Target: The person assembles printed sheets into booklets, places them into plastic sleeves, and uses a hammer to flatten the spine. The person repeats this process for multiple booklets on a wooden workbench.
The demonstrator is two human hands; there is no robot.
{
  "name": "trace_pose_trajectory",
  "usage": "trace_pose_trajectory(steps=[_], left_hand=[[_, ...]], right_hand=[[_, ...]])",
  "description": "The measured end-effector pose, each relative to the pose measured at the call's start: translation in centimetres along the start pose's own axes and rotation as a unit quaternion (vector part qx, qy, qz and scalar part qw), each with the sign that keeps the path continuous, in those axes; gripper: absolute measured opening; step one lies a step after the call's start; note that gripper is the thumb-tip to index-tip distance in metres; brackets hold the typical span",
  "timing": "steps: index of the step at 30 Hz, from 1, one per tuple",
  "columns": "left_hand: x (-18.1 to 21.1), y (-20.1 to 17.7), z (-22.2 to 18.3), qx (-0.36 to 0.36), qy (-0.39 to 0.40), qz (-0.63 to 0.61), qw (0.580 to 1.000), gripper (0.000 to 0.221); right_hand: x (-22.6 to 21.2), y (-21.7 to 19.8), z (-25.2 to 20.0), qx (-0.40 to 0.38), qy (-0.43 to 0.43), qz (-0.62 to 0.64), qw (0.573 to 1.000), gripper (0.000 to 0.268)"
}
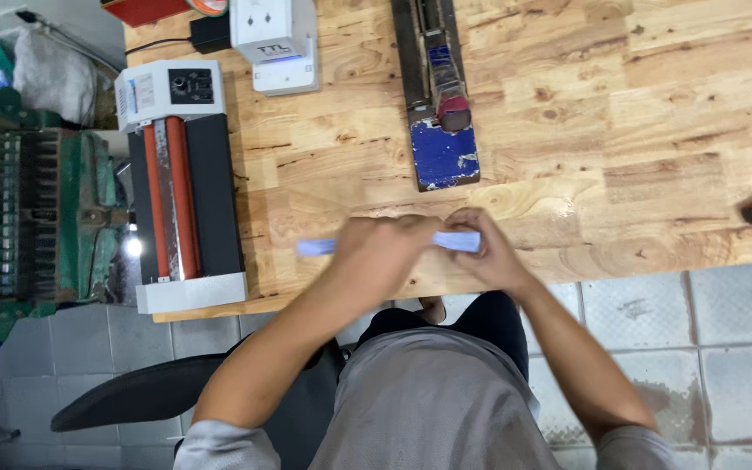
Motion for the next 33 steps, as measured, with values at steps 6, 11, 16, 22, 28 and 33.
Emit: trace_pose_trajectory(steps=[6, 11, 16, 22, 28, 33], left_hand=[[-9.3, 5.7, -6.6, 0.116, -0.182, -0.344, 0.914, 0.016], [-12.6, 19.5, -8.0, 0.229, -0.262, -0.541, 0.766, 0.017], [-11.9, 25.9, -7.5, 0.268, -0.248, -0.538, 0.760, 0.034], [-11.4, 26.2, -7.1, 0.271, -0.224, -0.525, 0.775, 0.047], [-12.3, 25.7, -7.8, 0.225, -0.233, -0.507, 0.799, 0.027], [-11.9, 26.7, -7.1, 0.239, -0.333, -0.533, 0.740, 0.021]], right_hand=[[-5.4, -7.6, -0.7, 0.044, 0.068, 0.038, 0.996, 0.023], [-4.9, -6.8, -0.4, 0.082, -0.046, 0.070, 0.993, 0.022], [-2.8, -4.9, 0.7, 0.095, -0.099, 0.036, 0.990, 0.025], [-1.4, -5.3, 0.5, 0.100, -0.113, 0.004, 0.989, 0.046], [0.9, -5.2, 0.3, 0.139, -0.107, 0.029, 0.984, 0.056], [2.2, -5.4, 0.3, 0.182, -0.119, 0.010, 0.976, 0.041]])
Point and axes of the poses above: each hand's wrist, its own z-axis towards the middle knuckle, its own y-axis out of the palm, x = y × z, the point moved 2 cm from there along z, towards the middle knuckle, and after that the axes turned 14 degrees about z, right-handed, at the moved point
